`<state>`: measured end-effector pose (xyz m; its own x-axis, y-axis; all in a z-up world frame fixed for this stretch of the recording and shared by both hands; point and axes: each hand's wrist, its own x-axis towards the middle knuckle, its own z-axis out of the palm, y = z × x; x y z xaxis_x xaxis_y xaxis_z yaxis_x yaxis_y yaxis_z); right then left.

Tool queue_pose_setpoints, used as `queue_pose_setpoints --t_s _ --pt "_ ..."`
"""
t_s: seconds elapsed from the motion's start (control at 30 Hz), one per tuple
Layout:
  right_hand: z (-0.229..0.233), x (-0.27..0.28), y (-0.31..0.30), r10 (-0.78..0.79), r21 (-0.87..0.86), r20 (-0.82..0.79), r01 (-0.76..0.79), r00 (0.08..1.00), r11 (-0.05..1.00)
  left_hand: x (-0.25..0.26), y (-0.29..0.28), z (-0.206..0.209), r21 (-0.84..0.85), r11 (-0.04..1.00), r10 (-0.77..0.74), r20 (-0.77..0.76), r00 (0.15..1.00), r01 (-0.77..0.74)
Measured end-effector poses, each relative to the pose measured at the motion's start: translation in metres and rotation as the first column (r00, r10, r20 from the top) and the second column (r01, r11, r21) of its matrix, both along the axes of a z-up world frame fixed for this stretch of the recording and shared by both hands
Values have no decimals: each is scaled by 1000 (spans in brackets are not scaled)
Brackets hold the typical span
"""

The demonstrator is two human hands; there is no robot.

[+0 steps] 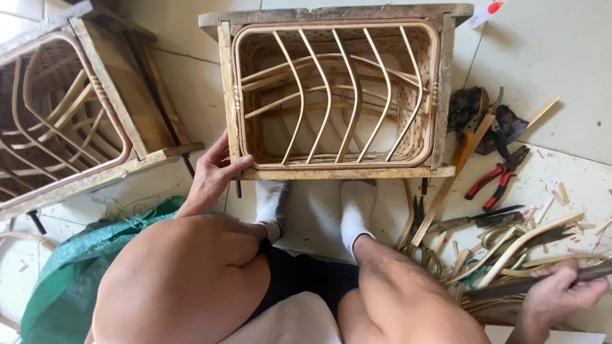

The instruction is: The person is weaving a rectangular basket using thin wooden strips. They insert strips into a wooden jig, bend and secure them with a hammer, and apply glue to the joints.

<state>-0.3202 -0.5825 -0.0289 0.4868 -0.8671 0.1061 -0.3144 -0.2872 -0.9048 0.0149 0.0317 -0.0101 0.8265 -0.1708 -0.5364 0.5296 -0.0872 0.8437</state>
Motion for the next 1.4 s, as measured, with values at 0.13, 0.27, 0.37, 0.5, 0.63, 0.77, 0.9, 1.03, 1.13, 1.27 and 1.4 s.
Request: queue_pose_setpoints --t_s 0.13,0.27,0.37,0.5,0.63,0.77,0.9,1.03,1.13,1.27,1.4 --pt "38 39 73 217 247 13 -213 976 945 -4 0 -4 -4 1000 6 31 1000 -6" --pt "41 99 141 529 416 9 -484 849 770 -10 -2 -8 -5 999 39 56 998 -39" --pt "45 147 178 874 332 -37 -819 484 468 -11 -1 -10 77 996 30 105 994 -38" --pt "38 211 221 977 -84 -208 -996 55 38 -12 1 -9 108 994 1 101 995 -12" --pt "44 229 237 897 602 -404 -791 -180 113 -3 -2 -6 -1 999 40 126 991 -40" --pt "57 207 226 873 360 -482 -890 78 279 -11 -1 -3 48 997 52 10 999 -53" --pt "73 195 206 819 235 -423 -826 387 512 -8 -1 -7 -5 998 60 22 998 -60" --pt "83 199 196 775 311 -502 -756 384 576 -7 0 0 20 998 55 6 998 -56" --pt "81 203 192 762 275 -490 -754 424 596 -3 -3 3 39 999 23 17 1000 -24" --pt "74 194 190 809 270 -459 -811 366 520 -9 -1 3 -16 998 60 -12 998 -60" --pt "70 179 182 742 141 -446 -779 501 611 -2 -5 2 27 999 39 11 999 -39"
